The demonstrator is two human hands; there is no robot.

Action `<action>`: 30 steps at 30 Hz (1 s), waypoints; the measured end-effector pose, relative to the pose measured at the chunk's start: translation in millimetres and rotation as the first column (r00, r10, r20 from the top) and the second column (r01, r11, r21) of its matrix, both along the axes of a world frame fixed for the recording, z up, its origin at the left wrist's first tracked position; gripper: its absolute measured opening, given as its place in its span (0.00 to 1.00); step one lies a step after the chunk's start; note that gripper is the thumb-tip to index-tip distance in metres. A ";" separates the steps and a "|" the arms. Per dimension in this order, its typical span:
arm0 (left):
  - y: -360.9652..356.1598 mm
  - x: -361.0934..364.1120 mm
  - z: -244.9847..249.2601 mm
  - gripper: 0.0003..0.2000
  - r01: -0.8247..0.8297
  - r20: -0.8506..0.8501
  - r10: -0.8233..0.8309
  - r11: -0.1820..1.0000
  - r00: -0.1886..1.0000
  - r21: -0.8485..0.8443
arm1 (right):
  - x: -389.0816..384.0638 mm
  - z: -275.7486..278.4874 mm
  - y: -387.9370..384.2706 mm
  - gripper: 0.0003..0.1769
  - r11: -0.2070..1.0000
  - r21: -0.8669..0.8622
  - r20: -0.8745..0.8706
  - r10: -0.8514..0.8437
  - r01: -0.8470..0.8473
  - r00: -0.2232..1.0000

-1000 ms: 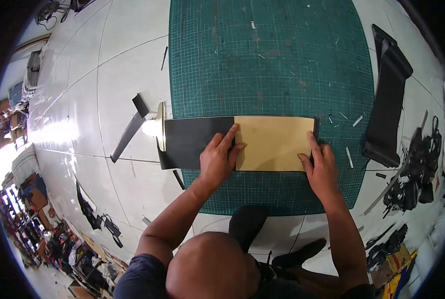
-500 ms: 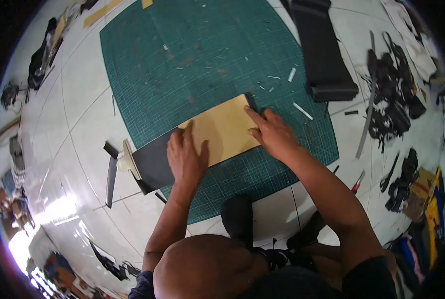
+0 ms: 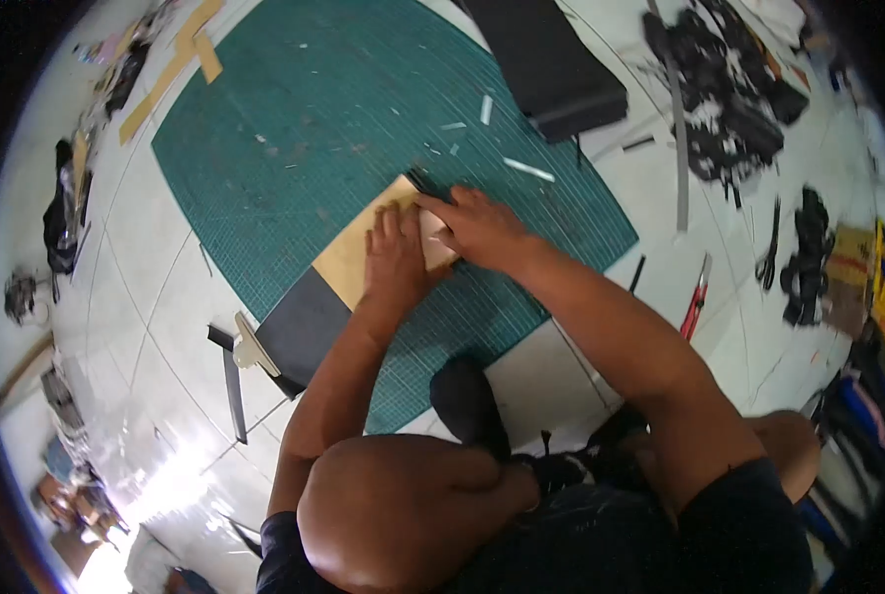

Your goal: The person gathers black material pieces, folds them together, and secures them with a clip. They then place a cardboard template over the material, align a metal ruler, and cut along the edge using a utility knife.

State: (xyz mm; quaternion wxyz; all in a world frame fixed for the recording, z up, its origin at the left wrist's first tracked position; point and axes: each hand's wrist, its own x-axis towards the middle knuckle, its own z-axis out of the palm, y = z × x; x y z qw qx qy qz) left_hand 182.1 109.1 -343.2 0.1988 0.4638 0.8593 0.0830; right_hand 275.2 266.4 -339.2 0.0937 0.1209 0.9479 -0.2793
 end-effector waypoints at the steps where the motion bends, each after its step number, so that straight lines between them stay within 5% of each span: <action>1: 2.0 -2.2 2.6 0.54 0.031 -0.014 -0.031 0.999 0.999 -0.006 | 7.4 0.9 3.2 0.33 0.996 -0.058 -0.066 -0.064 0.060 0.996; 5: 6.3 2.9 15.0 0.49 0.010 -0.074 -0.005 0.998 0.997 0.061 | 51.6 32.5 67.5 0.25 0.893 -0.345 -0.166 -0.362 0.290 0.917; 7: 8.1 2.7 16.7 0.49 0.014 -0.060 -0.011 0.999 0.998 0.053 | 91.1 21.7 123.9 0.22 0.748 -0.449 -0.226 -0.624 0.489 0.748; 9: 9.3 2.8 22.6 0.51 0.000 -0.035 0.000 1.000 0.999 0.013 | 144.4 -2.6 194.2 0.24 0.631 -0.179 -0.268 -0.770 0.755 0.579; 10: 10.5 2.5 26.0 0.51 0.000 -0.037 -0.001 1.000 0.999 -0.004 | 172.1 -11.0 214.6 0.26 0.585 0.111 -0.352 -0.733 0.804 0.582; 12: 13.6 2.8 29.3 0.52 0.000 -0.034 -0.002 0.999 0.999 -0.041 | 207.8 -15.3 234.0 0.31 0.463 0.301 -0.259 -0.802 0.834 0.538; 14: 12.7 -1.5 26.3 0.51 0.038 -0.041 -0.040 0.998 0.998 -0.053 | 232.5 -25.6 240.0 0.32 0.481 0.378 -0.204 -0.790 0.791 0.578; 20: 8.4 -41.3 -2.1 0.42 0.167 0.011 -0.169 0.979 0.986 0.117 | 226.9 -49.2 282.0 0.32 0.484 0.237 -0.004 -0.866 0.842 0.499; 23: 28.1 -19.4 25.9 0.41 0.048 0.046 -0.048 0.999 0.998 0.005 | 226.5 -63.0 292.3 0.31 0.509 0.225 0.028 -0.856 0.831 0.517; 26: 24.7 -14.3 16.0 0.43 0.019 -0.041 -0.015 0.995 0.999 0.100 | 230.6 -62.0 297.4 0.29 0.496 0.113 0.080 -0.868 0.861 0.490; 30: 24.7 -15.3 11.1 0.46 0.061 -0.085 -0.055 0.996 0.995 0.071 | 241.1 -62.2 295.4 0.26 0.378 -0.086 -0.022 -0.926 0.922 0.378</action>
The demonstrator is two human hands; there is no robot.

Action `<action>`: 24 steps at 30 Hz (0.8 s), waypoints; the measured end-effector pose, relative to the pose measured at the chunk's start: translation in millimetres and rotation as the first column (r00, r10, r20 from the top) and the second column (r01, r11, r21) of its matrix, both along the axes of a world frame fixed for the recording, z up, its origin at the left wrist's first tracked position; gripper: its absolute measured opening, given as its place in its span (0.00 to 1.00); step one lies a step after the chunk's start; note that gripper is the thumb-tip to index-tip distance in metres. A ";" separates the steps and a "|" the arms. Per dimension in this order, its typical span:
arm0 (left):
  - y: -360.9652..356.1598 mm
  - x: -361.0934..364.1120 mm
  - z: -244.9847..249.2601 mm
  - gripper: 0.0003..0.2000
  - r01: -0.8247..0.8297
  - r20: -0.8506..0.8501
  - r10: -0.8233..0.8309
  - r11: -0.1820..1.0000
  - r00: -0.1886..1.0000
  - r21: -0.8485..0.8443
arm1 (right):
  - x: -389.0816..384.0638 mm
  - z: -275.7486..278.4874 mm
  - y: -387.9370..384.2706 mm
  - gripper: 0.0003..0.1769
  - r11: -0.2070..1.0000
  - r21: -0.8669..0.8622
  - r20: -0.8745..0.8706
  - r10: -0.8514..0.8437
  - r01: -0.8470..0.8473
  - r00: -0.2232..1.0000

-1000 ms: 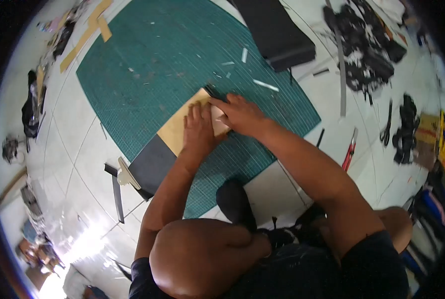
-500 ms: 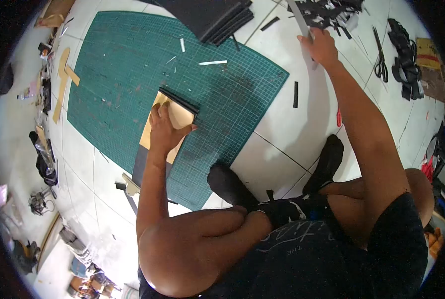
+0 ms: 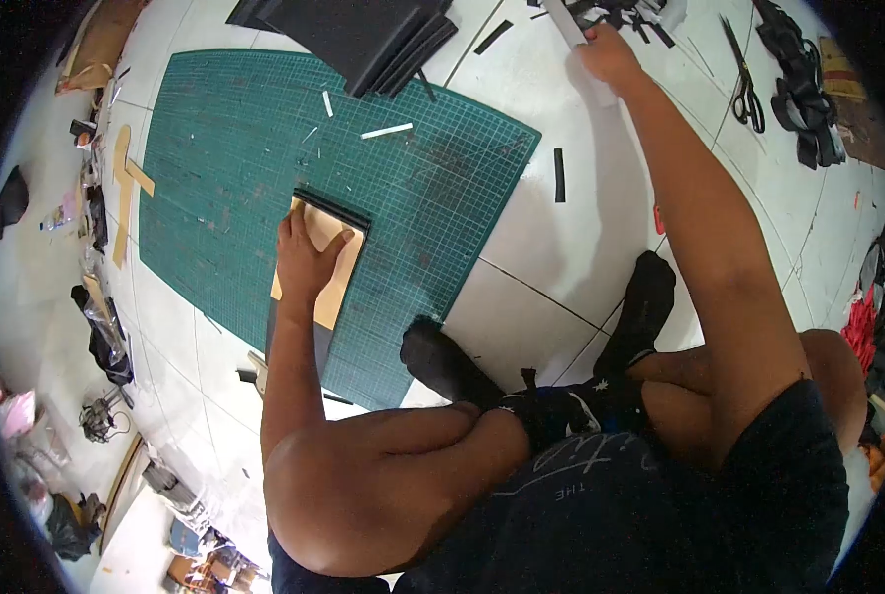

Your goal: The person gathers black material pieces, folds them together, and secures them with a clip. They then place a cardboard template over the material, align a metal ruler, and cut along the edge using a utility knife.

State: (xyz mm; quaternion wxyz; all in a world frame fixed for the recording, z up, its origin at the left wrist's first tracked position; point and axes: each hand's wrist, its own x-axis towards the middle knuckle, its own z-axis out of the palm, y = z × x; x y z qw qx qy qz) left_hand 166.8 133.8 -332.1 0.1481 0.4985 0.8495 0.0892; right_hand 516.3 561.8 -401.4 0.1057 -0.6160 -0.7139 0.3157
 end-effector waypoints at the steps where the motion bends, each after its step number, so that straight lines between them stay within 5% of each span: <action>1: 0.9 -0.3 0.3 0.46 -0.011 0.002 0.011 1.000 1.000 -0.018 | -0.4 14.4 -11.7 0.25 0.998 -0.046 -0.076 -0.054 0.051 0.996; 10: 0.6 3.1 11.9 0.49 -0.132 -0.027 0.130 0.983 0.991 -0.127 | -22.8 45.2 -143.2 0.25 0.958 0.085 -0.409 -0.216 0.272 0.887; 12: 1.1 6.8 16.4 0.49 -0.151 -0.025 0.149 0.979 0.989 -0.134 | -27.7 39.7 -174.2 0.25 0.960 0.165 -0.373 -0.151 0.226 0.915; 18: -0.7 6.4 20.2 0.47 -0.147 -0.020 0.145 0.976 0.989 -0.164 | -49.9 43.5 -237.5 0.25 0.995 -0.083 -0.472 -0.085 0.052 0.877; 24: -1.6 4.9 19.4 0.49 -0.162 0.023 0.171 0.965 0.985 -0.208 | -67.8 62.4 -271.4 0.21 0.996 0.053 -0.348 0.088 -0.074 0.933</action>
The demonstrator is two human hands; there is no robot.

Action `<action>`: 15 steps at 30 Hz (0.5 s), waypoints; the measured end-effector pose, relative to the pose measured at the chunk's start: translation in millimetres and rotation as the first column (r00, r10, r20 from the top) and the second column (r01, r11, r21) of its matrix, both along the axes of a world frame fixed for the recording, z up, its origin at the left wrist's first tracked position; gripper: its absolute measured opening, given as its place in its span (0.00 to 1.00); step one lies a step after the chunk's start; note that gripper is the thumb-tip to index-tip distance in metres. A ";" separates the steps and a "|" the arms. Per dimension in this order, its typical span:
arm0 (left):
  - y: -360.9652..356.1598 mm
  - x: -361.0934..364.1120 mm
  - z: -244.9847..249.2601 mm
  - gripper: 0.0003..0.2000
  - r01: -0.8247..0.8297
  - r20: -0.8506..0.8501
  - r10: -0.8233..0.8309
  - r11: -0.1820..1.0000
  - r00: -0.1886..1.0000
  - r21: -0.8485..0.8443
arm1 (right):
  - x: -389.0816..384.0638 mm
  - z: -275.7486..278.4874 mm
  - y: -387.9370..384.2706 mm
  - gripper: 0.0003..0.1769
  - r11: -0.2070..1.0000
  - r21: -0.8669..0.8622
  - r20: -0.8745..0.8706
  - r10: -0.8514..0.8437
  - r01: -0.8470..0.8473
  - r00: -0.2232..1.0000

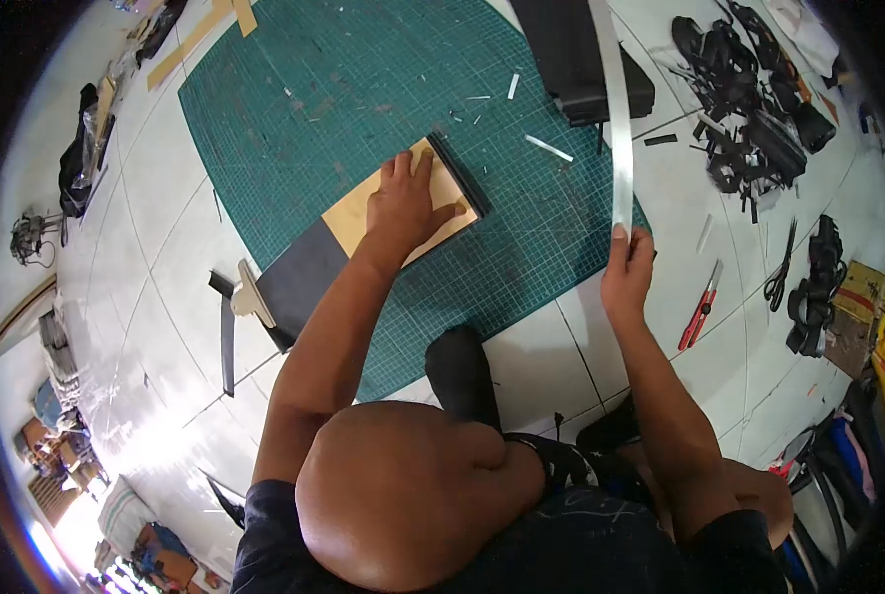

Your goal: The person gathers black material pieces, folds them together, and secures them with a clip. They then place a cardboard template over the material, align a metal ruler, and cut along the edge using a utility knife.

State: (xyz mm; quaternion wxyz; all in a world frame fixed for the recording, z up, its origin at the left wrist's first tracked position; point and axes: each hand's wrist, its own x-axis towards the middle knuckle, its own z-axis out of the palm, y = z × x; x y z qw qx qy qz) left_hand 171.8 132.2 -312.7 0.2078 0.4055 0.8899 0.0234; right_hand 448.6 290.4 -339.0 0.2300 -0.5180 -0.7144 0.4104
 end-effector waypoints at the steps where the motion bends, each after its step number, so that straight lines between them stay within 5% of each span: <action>1: 0.9 0.4 0.9 0.49 0.004 0.002 -0.003 1.000 1.000 -0.010 | 2.8 -5.9 -6.0 0.20 0.997 -0.001 -0.066 0.082 -0.082 0.994; 6: 0.2 -0.6 4.3 0.49 0.006 0.024 -0.005 0.998 1.000 -0.056 | -6.0 14.4 -71.4 0.19 0.924 -0.280 -0.026 0.264 -0.260 0.964; 15: -8.0 -0.5 -0.3 0.43 0.028 -0.040 -0.026 0.999 0.999 0.038 | -10.4 -3.7 -107.5 0.18 0.898 -0.144 0.075 0.429 -0.416 0.900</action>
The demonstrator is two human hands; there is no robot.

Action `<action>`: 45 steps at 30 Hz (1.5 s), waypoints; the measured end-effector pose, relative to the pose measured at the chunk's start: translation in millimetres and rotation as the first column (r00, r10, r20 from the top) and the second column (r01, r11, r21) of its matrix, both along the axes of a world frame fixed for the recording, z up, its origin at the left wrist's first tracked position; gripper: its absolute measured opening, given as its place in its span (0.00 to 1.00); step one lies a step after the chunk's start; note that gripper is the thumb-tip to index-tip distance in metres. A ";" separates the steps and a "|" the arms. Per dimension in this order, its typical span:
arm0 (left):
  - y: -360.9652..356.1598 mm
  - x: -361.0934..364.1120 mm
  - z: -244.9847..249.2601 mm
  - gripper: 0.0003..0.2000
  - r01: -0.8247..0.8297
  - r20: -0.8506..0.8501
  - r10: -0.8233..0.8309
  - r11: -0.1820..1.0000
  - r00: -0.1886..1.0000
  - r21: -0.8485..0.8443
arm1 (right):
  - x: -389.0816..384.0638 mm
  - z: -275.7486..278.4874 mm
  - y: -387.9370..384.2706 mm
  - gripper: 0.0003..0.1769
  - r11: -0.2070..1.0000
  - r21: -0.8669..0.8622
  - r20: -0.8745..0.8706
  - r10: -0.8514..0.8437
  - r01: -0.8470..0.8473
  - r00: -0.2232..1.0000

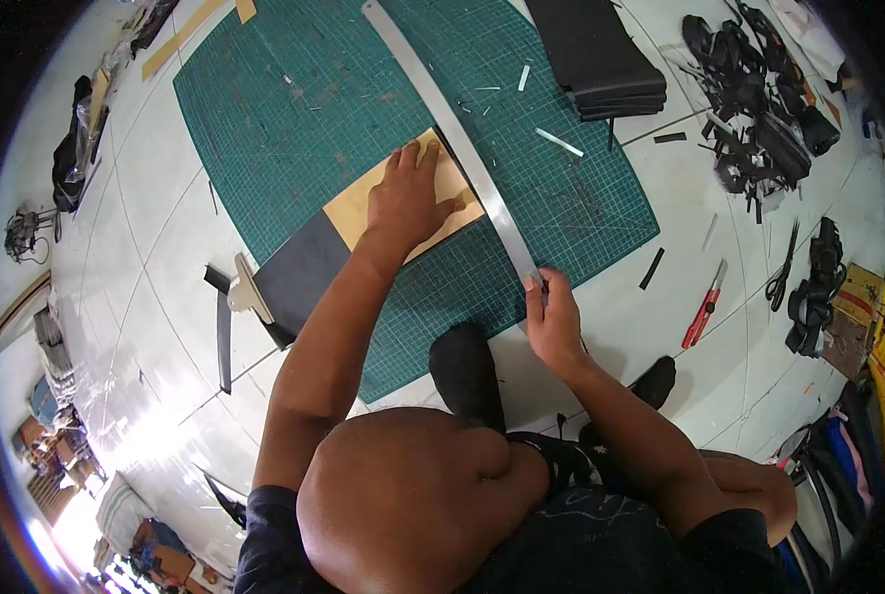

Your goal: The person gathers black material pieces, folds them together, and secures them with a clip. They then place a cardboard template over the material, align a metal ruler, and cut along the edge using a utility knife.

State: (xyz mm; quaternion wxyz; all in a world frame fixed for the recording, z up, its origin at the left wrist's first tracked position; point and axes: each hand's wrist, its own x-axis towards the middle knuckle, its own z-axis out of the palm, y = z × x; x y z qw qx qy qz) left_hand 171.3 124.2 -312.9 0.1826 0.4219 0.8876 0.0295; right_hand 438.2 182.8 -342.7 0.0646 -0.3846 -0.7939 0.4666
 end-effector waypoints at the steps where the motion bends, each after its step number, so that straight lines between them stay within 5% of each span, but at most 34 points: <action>1: 0.4 0.7 -0.9 0.43 -0.005 0.000 0.005 1.000 1.000 0.018 | 1.9 -0.1 -0.7 0.18 1.000 0.011 -0.007 0.009 -0.009 1.000; 25: -3.1 1.0 -6.3 0.45 -0.053 0.054 0.049 0.996 0.997 0.070 | 14.2 -7.2 -10.0 0.14 0.951 0.275 0.074 0.126 -0.142 0.989; 45: -5.0 0.1 -10.2 0.50 -0.019 0.039 0.018 1.000 0.999 0.014 | 16.6 -22.2 -11.4 0.14 0.982 0.171 0.009 0.082 -0.083 0.997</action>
